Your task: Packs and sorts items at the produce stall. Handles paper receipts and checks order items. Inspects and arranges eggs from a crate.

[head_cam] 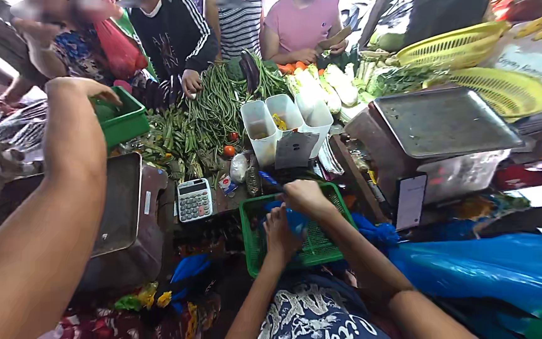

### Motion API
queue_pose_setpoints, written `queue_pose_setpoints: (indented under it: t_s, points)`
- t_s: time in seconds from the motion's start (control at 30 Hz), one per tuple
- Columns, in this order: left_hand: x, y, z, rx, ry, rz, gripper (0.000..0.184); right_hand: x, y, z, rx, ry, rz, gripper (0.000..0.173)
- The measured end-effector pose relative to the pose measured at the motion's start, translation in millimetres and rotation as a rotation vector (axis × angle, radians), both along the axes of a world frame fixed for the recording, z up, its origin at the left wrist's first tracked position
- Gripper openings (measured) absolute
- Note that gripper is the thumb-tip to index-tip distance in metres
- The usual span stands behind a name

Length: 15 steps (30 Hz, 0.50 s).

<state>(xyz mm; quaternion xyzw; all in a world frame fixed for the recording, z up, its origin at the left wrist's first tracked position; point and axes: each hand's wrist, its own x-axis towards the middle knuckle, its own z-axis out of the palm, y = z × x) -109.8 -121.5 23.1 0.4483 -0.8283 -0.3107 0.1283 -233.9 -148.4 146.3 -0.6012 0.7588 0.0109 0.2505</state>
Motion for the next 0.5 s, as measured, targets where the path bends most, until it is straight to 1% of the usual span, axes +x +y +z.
queue_pose_setpoints:
  t_s: [0.07, 0.13, 0.17, 0.2, 0.27, 0.3, 0.37, 0.43, 0.5]
  points:
    - [2, 12, 5, 0.034, 0.03, -0.084, 0.057, 35, -34, 5, 0.059, 0.022, 0.139, 0.037]
    - [20, 22, 24, 0.106, 0.229, -0.168, 0.042, 50, -67, -5, 0.125, 0.047, 0.228, 0.028]
    - [32, 29, 35, 0.057, 0.384, -0.182, 0.035, 51, -82, -12, 0.147, 0.057, 0.246, 0.025]
    - [44, 35, 51, 0.003, 0.515, -0.163, 0.029, 49, -95, -20, 0.153, 0.07, 0.254, 0.025]
    - [68, 49, 94, -0.05, 0.721, -0.019, 0.02, 43, -116, -30, 0.158, 0.084, 0.255, 0.028]
    - [82, 56, 116, -0.05, 0.789, 0.058, 0.02, 40, -126, -37, 0.16, 0.052, 0.258, 0.032]
    - [111, 73, 148, -0.041, 0.811, 0.187, 0.026, 41, -144, -59, 0.188, -0.107, 0.261, 0.04]
    - [131, 90, 171, -0.013, 0.715, 0.279, 0.035, 55, -153, -87, 0.159, -0.246, 0.21, 0.039]
    - [142, 103, 186, 0.037, 0.573, 0.341, 0.032, 71, -156, -100, 0.088, -0.251, 0.126, 0.039]
